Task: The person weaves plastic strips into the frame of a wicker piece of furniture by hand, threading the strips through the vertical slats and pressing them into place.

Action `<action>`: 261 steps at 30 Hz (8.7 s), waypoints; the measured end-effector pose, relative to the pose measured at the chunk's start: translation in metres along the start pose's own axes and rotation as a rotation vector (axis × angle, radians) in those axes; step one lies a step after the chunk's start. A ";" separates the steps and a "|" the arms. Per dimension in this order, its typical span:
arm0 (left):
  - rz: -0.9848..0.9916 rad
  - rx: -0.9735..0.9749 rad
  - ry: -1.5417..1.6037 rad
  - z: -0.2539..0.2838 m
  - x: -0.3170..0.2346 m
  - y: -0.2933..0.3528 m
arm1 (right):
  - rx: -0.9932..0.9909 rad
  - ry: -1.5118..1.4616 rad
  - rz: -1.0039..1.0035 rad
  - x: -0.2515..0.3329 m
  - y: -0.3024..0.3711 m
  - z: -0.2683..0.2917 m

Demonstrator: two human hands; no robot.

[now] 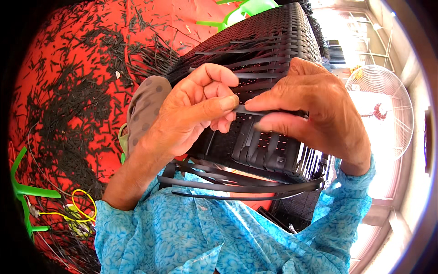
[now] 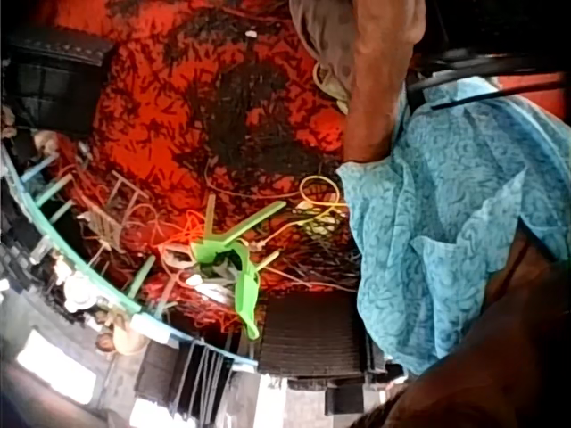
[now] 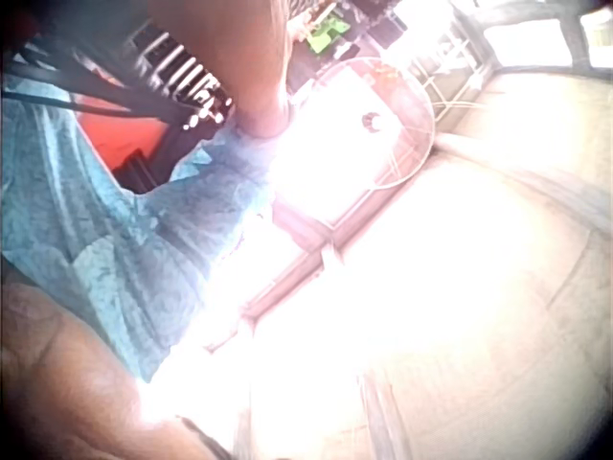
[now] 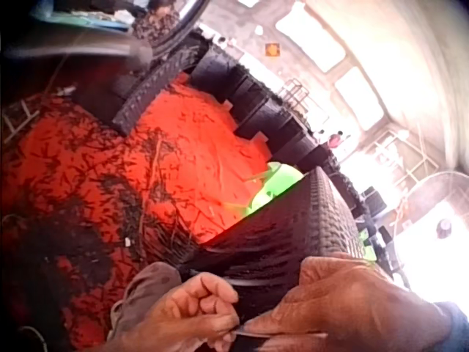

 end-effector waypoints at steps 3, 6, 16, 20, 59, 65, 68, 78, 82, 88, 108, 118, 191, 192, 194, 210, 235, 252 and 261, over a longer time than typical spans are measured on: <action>-0.073 0.099 -0.007 0.003 -0.001 0.003 | -0.070 -0.109 -0.022 -0.006 0.002 0.000; 0.007 0.099 -0.491 0.004 0.000 0.020 | -0.143 -0.121 -0.069 -0.011 -0.001 -0.002; -0.153 0.115 -0.819 -0.012 0.002 0.021 | -0.004 -0.148 0.121 -0.015 -0.004 0.013; -0.089 0.117 -0.689 -0.011 0.013 0.020 | 0.044 -0.163 0.128 -0.018 -0.003 0.008; -0.154 -0.016 -0.790 -0.022 0.008 0.009 | -0.083 -0.085 0.074 -0.015 0.010 -0.005; -0.136 -0.040 -0.746 -0.016 0.018 0.008 | -0.107 -0.113 0.022 -0.015 0.011 -0.005; -0.260 -0.084 -0.798 -0.018 0.018 0.007 | -0.104 -0.110 0.002 -0.013 0.010 -0.005; -0.175 -0.048 -0.787 -0.016 0.021 0.009 | -0.173 -0.039 -0.032 -0.008 0.012 -0.005; -0.255 -0.067 -0.710 -0.015 0.026 0.010 | -0.176 -0.072 -0.049 -0.009 0.013 -0.007; -0.210 -0.050 -0.674 -0.013 0.030 0.001 | -0.109 -0.049 -0.070 -0.012 0.011 -0.005; -1.200 0.179 -1.893 -0.029 -0.008 0.010 | -0.308 -0.282 -0.053 -0.031 0.028 -0.001; -0.936 0.153 -2.063 0.034 0.001 0.007 | -0.309 -0.079 -0.017 -0.028 0.061 -0.022; -0.353 0.238 -1.058 -0.060 -0.029 -0.032 | -0.623 -0.647 -0.375 -0.082 0.196 -0.070; -0.478 0.195 -0.959 -0.055 -0.021 -0.033 | -0.635 -0.615 -0.372 -0.081 0.194 -0.069; -0.363 0.201 -0.970 -0.053 0.003 -0.035 | -0.658 -0.665 -0.370 -0.082 0.196 -0.073; -0.118 0.197 -0.626 -0.032 0.037 -0.047 | -0.752 -0.892 -0.301 -0.091 0.207 -0.097; 0.194 0.928 -2.016 -0.204 0.087 -0.054 | -1.171 -1.329 0.075 -0.080 0.213 -0.164; 0.562 0.580 -2.311 -0.239 0.095 -0.062 | -1.437 -1.038 0.296 -0.052 0.213 -0.167; -1.288 1.740 -3.018 -0.276 0.105 -0.052 | -1.739 -0.411 0.101 -0.007 0.207 -0.179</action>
Point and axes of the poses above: each hand's wrist, its own y-axis away from the middle knuckle, its own z-axis out of the back of the hand, x = y × z, the point moved 4 cm from there along -y, towards the middle knuckle, and after that the axes turned 1 degree about -z, right-handed, at the moved point
